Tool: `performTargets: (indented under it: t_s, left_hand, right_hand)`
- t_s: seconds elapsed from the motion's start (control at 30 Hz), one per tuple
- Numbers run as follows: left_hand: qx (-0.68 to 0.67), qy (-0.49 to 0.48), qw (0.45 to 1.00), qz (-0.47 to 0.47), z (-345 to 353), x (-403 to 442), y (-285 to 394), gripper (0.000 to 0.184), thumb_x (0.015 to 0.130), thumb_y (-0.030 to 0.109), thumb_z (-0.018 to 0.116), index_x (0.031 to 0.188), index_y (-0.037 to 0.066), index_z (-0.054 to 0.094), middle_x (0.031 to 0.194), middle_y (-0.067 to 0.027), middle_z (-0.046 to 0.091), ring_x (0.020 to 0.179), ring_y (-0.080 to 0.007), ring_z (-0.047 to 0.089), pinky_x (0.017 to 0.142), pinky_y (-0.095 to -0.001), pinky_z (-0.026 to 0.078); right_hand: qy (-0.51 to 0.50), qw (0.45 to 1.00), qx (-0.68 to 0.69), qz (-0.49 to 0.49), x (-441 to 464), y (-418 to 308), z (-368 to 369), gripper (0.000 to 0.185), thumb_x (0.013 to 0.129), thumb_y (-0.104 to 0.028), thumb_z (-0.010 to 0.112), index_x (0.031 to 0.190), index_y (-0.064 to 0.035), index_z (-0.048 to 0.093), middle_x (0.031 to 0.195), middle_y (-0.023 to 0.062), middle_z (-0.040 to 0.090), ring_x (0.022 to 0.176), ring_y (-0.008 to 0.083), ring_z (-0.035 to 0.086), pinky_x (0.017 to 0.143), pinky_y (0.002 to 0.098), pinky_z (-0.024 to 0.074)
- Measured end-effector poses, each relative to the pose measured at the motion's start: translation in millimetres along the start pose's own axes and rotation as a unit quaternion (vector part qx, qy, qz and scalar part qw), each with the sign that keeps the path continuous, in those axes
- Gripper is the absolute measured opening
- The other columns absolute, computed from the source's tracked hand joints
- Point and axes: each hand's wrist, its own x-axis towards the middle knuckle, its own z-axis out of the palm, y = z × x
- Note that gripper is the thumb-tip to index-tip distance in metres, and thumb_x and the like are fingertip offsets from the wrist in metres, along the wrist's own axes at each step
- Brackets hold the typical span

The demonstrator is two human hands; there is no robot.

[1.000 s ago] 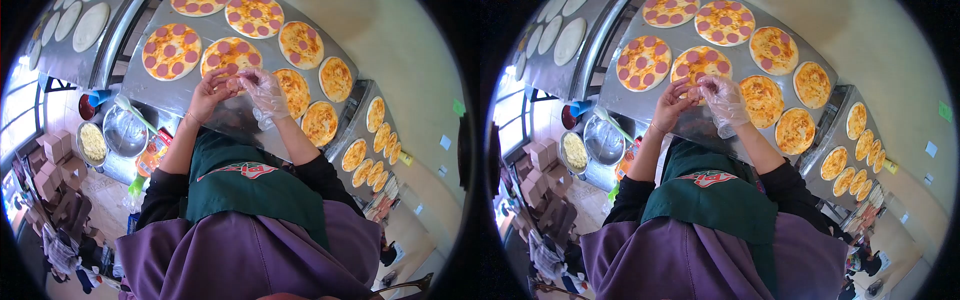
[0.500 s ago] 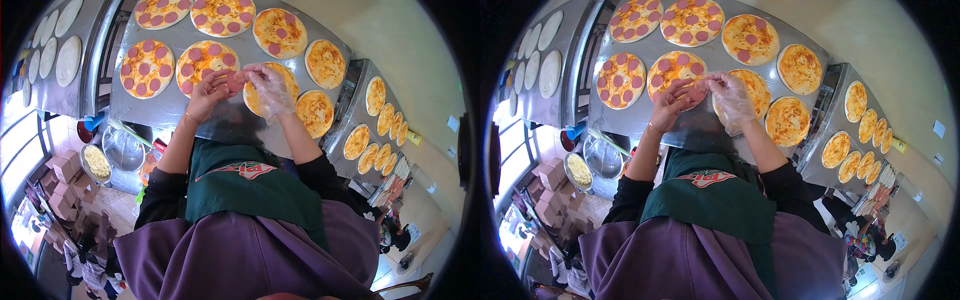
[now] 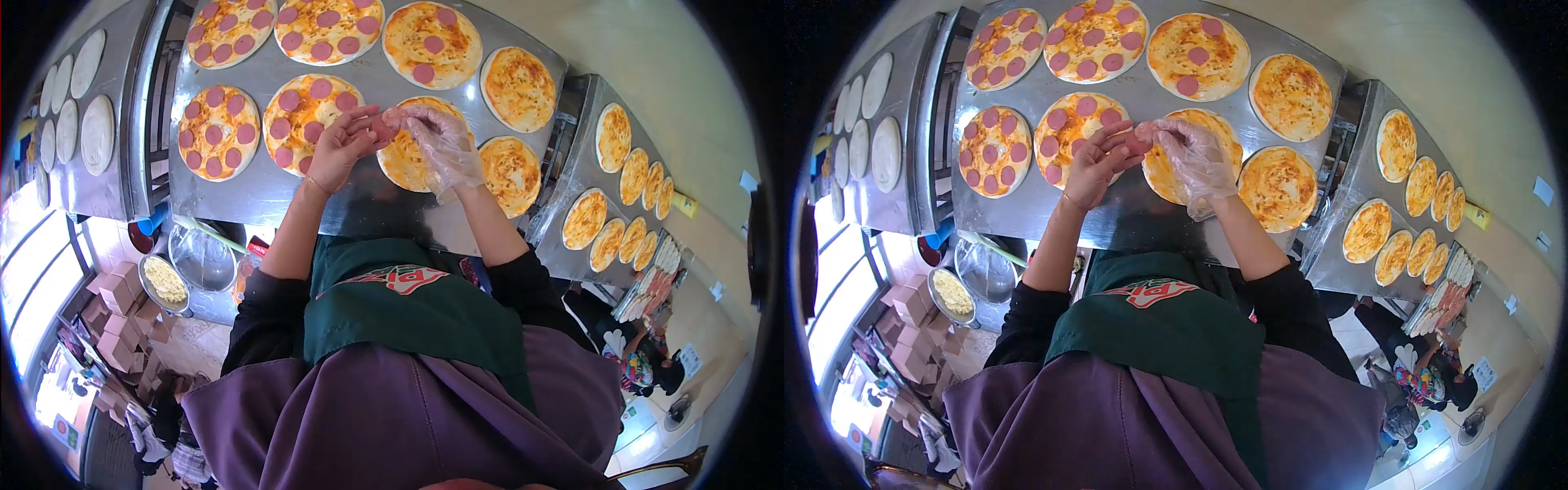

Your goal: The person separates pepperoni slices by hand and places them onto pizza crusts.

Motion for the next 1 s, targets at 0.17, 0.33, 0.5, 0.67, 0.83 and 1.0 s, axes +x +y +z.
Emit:
performTargets:
  t_s: [0.17,0.33,0.5,0.67,0.83,1.0]
  left_hand:
    - [-0.012,-0.005,1.0,0.013,11,10,-5,0.044,0.091,-0.002,0.053,0.134,-0.001,0.041,0.129,-0.0159,0.053,0.112,-0.0231,0.059,0.098,-0.0361,0.05]
    - [-0.016,-0.003,1.0,0.019,17,13,-7,0.044,0.091,-0.003,0.052,0.134,-0.002,0.041,0.131,-0.0173,0.052,0.113,-0.0235,0.058,0.099,-0.0358,0.049]
    - [-0.004,-0.009,1.0,0.025,20,15,-9,0.045,0.091,-0.003,0.053,0.134,-0.003,0.04,0.13,-0.0179,0.053,0.113,-0.0225,0.058,0.098,-0.035,0.05]
    - [0.01,0.005,1.0,0.014,23,18,-9,0.044,0.091,-0.003,0.053,0.134,-0.003,0.041,0.13,-0.0175,0.054,0.112,-0.0218,0.058,0.096,-0.0339,0.051]
    - [0.02,0.008,1.0,0.004,25,21,-8,0.044,0.092,-0.002,0.053,0.134,-0.002,0.04,0.128,-0.0162,0.055,0.109,-0.0219,0.061,0.095,-0.0337,0.052]
    - [0.006,0.009,1.0,-0.01,25,23,-11,0.044,0.092,-0.002,0.052,0.135,-0.001,0.04,0.125,-0.0149,0.056,0.107,-0.0221,0.062,0.094,-0.0333,0.052]
  right_hand:
    - [0.027,0.999,0.019,-0.019,-6,-1,0,0.016,0.093,-0.003,0.057,0.107,0.0035,0.062,0.102,0.0093,0.068,0.092,0.0137,0.064,0.086,0.025,0.0499]
    - [0.07,0.991,-0.114,-0.025,-6,15,-12,0.014,0.088,-0.006,0.064,0.1,0.0012,0.065,0.091,0.0064,0.068,0.083,0.0117,0.063,0.076,0.0243,0.0508]
    - [0.092,0.99,-0.108,-0.026,-7,17,-14,0.013,0.085,-0.007,0.068,0.096,0.0009,0.066,0.084,0.0054,0.068,0.075,0.01,0.063,0.069,0.0243,0.0512]
    - [0.106,0.985,-0.129,-0.034,-6,16,-17,0.013,0.085,-0.008,0.069,0.093,0.0004,0.066,0.079,0.0046,0.068,0.072,0.0089,0.063,0.066,0.0233,0.0508]
    - [0.114,0.981,-0.157,-0.008,-6,9,-18,0.014,0.086,-0.013,0.068,0.092,-0.0002,0.066,0.081,0.0037,0.067,0.071,0.0084,0.061,0.064,0.023,0.05]
    - [0.153,0.977,-0.037,0.143,-3,3,-23,0.019,0.089,-0.02,0.067,0.095,-0.0024,0.067,0.084,0.0008,0.065,0.067,0.0072,0.055,0.062,0.022,0.0466]
